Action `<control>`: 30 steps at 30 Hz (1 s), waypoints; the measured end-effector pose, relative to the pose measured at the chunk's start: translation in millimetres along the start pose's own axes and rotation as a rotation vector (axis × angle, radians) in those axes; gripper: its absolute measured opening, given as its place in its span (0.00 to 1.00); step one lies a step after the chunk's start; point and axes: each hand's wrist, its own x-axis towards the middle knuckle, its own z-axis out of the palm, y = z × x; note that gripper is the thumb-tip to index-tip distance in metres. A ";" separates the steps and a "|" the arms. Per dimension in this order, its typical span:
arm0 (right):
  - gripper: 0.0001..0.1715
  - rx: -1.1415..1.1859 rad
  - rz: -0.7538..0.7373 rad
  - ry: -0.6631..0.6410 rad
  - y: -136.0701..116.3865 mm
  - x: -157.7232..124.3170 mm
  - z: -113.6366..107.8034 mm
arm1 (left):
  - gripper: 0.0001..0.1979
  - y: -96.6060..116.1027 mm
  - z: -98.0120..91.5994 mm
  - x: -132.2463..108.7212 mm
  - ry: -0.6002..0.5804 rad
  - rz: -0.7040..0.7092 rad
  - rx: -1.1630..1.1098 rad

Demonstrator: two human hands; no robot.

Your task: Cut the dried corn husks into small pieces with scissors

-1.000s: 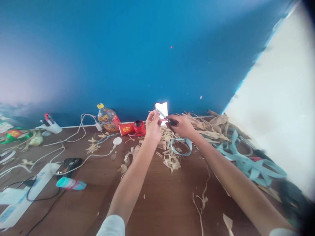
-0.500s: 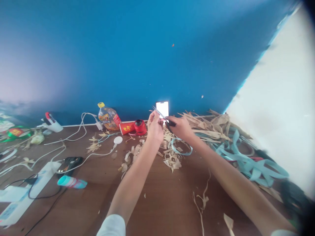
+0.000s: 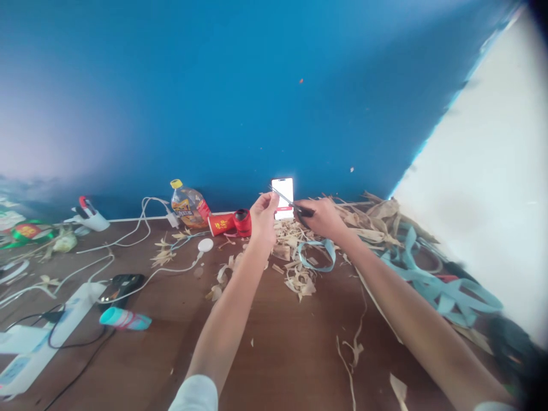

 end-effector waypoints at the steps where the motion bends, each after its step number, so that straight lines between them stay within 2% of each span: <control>1: 0.13 -0.004 -0.002 -0.004 1.1 0.3 -1.3 | 0.13 1.0 -1.1 0.8 -0.012 0.013 0.011; 9: 0.13 0.030 -0.020 -0.102 8.7 1.9 -11.6 | 0.09 13.2 -9.4 6.4 -0.142 0.097 0.192; 17: 0.15 0.037 -0.025 -0.172 11.5 2.3 -21.3 | 0.09 22.4 -19.9 11.9 -0.260 0.135 0.351; 24: 0.15 0.023 0.021 -0.293 11.6 1.4 -35.0 | 0.09 26.7 -28.2 16.4 -0.352 0.155 0.574; 30: 0.18 0.029 -0.036 -0.390 12.9 2.0 -45.4 | 0.13 42.7 -27.1 11.9 -0.484 0.135 0.828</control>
